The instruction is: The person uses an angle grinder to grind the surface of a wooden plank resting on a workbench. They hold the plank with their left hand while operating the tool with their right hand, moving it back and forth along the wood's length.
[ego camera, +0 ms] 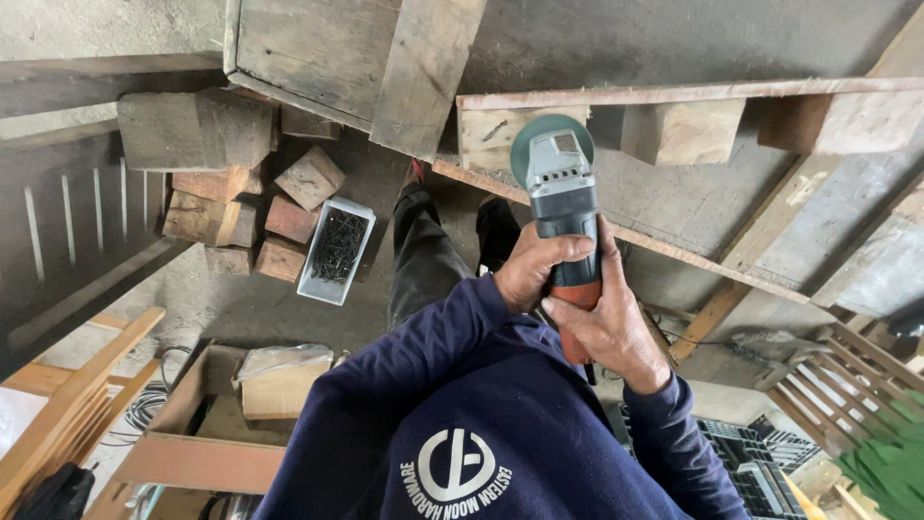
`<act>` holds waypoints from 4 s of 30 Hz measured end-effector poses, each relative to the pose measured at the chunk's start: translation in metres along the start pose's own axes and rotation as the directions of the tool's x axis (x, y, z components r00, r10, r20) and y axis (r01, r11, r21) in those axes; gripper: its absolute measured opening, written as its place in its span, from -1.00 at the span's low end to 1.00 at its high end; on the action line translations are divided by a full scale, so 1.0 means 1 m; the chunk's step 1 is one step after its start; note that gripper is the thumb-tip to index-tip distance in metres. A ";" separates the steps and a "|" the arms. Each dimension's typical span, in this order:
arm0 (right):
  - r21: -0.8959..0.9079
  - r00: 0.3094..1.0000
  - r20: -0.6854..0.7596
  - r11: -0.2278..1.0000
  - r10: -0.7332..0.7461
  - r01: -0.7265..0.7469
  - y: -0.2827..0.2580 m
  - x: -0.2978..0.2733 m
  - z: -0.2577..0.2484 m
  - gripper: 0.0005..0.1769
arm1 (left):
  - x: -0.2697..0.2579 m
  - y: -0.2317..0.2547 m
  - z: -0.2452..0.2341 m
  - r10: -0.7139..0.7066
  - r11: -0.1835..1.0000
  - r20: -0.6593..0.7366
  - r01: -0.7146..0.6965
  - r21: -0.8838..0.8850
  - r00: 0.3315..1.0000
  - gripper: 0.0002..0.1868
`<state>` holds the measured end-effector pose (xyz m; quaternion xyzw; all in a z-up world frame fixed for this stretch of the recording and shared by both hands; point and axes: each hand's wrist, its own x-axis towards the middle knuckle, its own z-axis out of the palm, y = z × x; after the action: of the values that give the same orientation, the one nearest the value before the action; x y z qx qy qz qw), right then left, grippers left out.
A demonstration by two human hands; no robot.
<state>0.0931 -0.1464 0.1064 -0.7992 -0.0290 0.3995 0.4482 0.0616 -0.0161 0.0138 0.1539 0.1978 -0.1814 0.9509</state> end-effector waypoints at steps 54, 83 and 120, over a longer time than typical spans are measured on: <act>0.029 0.998 0.071 1.000 0.001 -0.003 0.001 0.026 -0.029 0.25 | 0.032 0.004 0.008 -0.025 0.999 -0.217 0.029 0.015 0.976 -0.65; 0.312 0.987 -0.153 0.950 0.055 -0.004 0.091 -0.027 -0.134 0.23 | 0.126 -0.134 0.055 -0.178 0.963 -0.027 0.180 0.199 0.984 -0.59; 0.111 0.976 0.217 0.993 0.026 -0.051 0.029 0.009 0.031 0.29 | -0.045 -0.011 -0.030 0.111 0.989 -0.330 -0.072 0.126 0.937 -0.62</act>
<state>0.0694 -0.1391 0.0707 -0.7244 -0.0387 0.4933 0.4800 0.0094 -0.0021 0.0048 0.2448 0.3394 -0.1187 0.9004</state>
